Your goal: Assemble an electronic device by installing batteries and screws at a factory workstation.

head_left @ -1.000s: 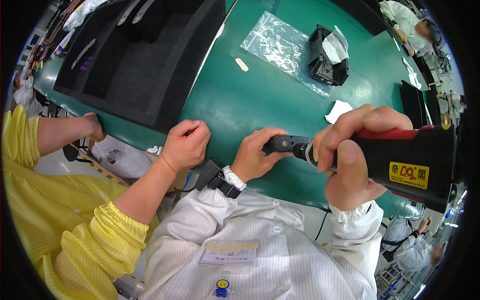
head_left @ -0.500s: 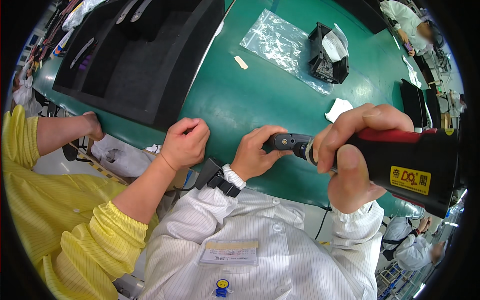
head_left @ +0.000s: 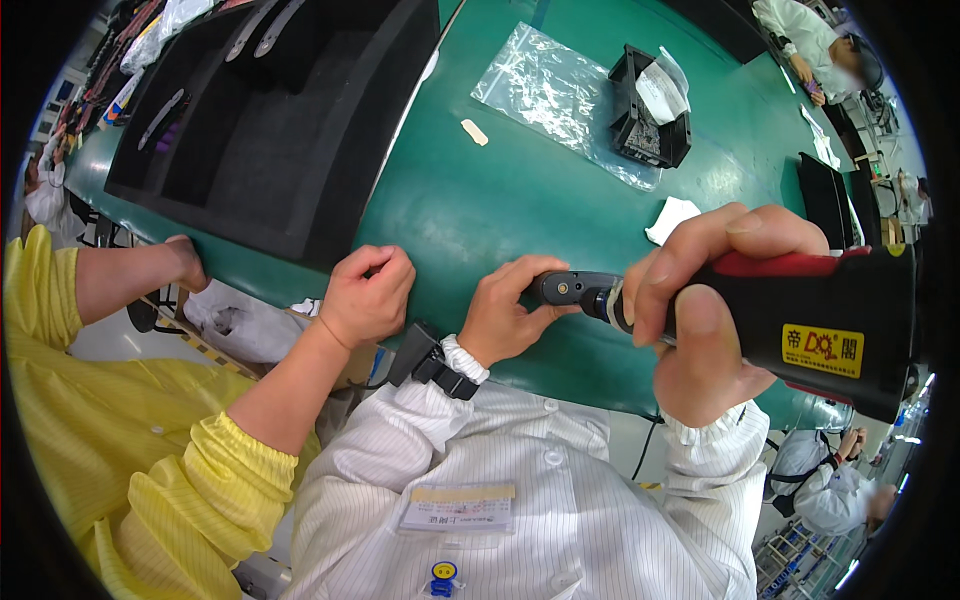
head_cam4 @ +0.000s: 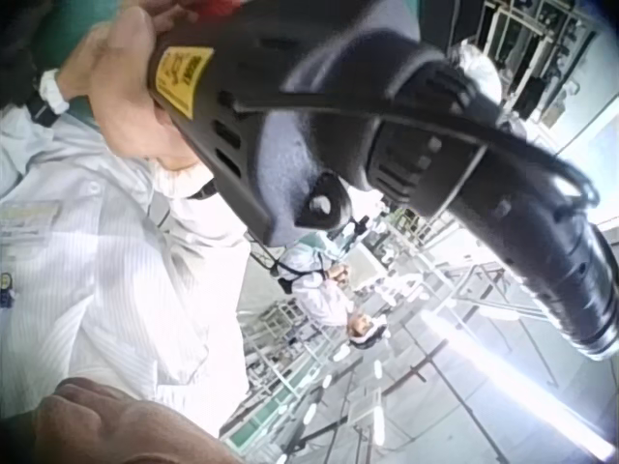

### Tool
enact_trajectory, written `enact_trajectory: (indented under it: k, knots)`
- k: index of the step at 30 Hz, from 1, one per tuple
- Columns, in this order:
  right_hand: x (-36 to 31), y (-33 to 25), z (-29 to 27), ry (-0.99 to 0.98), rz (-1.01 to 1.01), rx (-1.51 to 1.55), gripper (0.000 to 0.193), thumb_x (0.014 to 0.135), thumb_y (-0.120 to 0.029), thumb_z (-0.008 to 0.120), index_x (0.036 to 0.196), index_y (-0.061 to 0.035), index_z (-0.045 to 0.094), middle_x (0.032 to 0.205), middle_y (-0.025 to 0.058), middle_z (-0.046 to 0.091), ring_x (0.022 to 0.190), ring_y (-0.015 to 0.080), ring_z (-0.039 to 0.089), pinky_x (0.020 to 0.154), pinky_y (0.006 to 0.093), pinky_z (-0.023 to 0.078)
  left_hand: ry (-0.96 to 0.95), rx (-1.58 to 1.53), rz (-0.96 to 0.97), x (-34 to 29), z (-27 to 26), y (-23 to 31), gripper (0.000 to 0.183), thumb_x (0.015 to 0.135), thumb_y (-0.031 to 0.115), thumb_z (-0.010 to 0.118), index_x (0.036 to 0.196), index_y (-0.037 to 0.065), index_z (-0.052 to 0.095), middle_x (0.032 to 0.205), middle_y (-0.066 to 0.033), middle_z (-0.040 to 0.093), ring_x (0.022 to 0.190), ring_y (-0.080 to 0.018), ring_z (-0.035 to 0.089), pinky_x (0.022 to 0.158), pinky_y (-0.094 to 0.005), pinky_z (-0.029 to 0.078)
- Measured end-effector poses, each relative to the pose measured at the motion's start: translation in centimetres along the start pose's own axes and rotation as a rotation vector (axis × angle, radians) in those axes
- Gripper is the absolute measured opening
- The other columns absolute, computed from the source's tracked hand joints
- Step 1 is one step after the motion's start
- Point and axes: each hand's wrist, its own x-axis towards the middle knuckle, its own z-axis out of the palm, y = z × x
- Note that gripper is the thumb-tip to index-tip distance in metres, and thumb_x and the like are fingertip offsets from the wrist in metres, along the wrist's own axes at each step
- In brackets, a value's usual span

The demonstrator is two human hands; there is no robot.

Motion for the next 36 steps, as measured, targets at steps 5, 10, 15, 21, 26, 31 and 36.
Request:
enact_trajectory:
  k: [5, 10, 15, 21, 26, 31, 36]
  knots:
    - [-0.31, 0.4, 0.29, 0.057, 0.004, -0.007, 0.041, 0.093, -0.017, 0.067, 0.123, -0.009, 0.041, 0.087, 0.0132, 0.058, 0.049, 0.012, 0.05, 0.05, 0.0304, 0.049, 0.012, 0.01, 0.018, -0.02, -0.02, -0.03, 0.045, 0.072, 0.011, 0.086, 0.111, 0.008, 0.065, 0.102, -0.0088, 0.07, 0.088, -0.028, 0.068, 0.075, -0.0351, 0.055]
    - [-0.56, 0.16, 0.73, 0.094, 0.034, 0.073, 0.044, 0.093, -0.024, 0.071, 0.122, -0.0107, 0.041, 0.086, 0.0114, 0.057, 0.049, 0.0114, 0.05, 0.05, 0.03, 0.049, 0.007, 0.013, 0.016, -0.12, 0.09, -0.36, 0.046, 0.071, 0.01, 0.086, 0.111, 0.008, 0.065, 0.102, -0.0093, 0.07, 0.089, -0.0286, 0.068, 0.077, -0.0355, 0.055]
    - [-0.63, 0.34, 0.58, 0.09, 0.014, 0.063, 0.044, 0.093, -0.025, 0.071, 0.122, -0.0113, 0.041, 0.087, 0.0111, 0.057, 0.048, 0.0116, 0.051, 0.05, 0.0307, 0.049, 0.001, 0.015, 0.022, -0.09, 0.1, -0.58, 0.047, 0.07, 0.009, 0.086, 0.112, 0.008, 0.064, 0.104, -0.0097, 0.07, 0.09, -0.0292, 0.068, 0.078, -0.0359, 0.054]
    - [-0.82, 0.35, 0.24, 0.049, -0.005, 0.057, 0.043, 0.093, -0.023, 0.07, 0.123, -0.0119, 0.041, 0.087, 0.0107, 0.057, 0.049, 0.0122, 0.052, 0.051, 0.032, 0.051, 0.0, -0.016, 0.013, -0.15, 0.26, -0.85, 0.047, 0.07, 0.009, 0.086, 0.112, 0.008, 0.064, 0.105, -0.0099, 0.07, 0.092, -0.0302, 0.068, 0.079, -0.0366, 0.054]
    - [-0.92, 0.28, -0.13, 0.03, -0.011, 0.03, 0.042, 0.093, -0.02, 0.068, 0.123, -0.0126, 0.04, 0.087, 0.0106, 0.057, 0.05, 0.0129, 0.053, 0.053, 0.0334, 0.052, 0.006, -0.011, 0.008, -0.25, 0.25, -0.8, 0.047, 0.07, 0.009, 0.086, 0.113, 0.008, 0.064, 0.106, -0.01, 0.07, 0.094, -0.0308, 0.068, 0.081, -0.037, 0.054]
    - [-0.79, 0.25, 0.06, -0.005, -0.032, 0.061, 0.041, 0.093, -0.02, 0.068, 0.122, -0.0123, 0.04, 0.087, 0.0112, 0.057, 0.05, 0.0135, 0.053, 0.054, 0.0336, 0.052, -0.006, -0.019, -0.004, -0.18, 0.15, -0.71, 0.047, 0.07, 0.009, 0.086, 0.112, 0.008, 0.064, 0.106, -0.0098, 0.071, 0.095, -0.0306, 0.068, 0.082, -0.0372, 0.054]
    - [-0.47, 0.43, -0.18, -0.02, -0.026, 0.057, 0.041, 0.093, -0.02, 0.068, 0.121, -0.0113, 0.039, 0.087, 0.0117, 0.057, 0.05, 0.0138, 0.053, 0.054, 0.0333, 0.053, -0.012, -0.03, -0.01, -0.15, 0.19, -0.69, 0.047, 0.07, 0.009, 0.086, 0.112, 0.008, 0.064, 0.107, -0.01, 0.071, 0.096, -0.0306, 0.068, 0.083, -0.0374, 0.054]
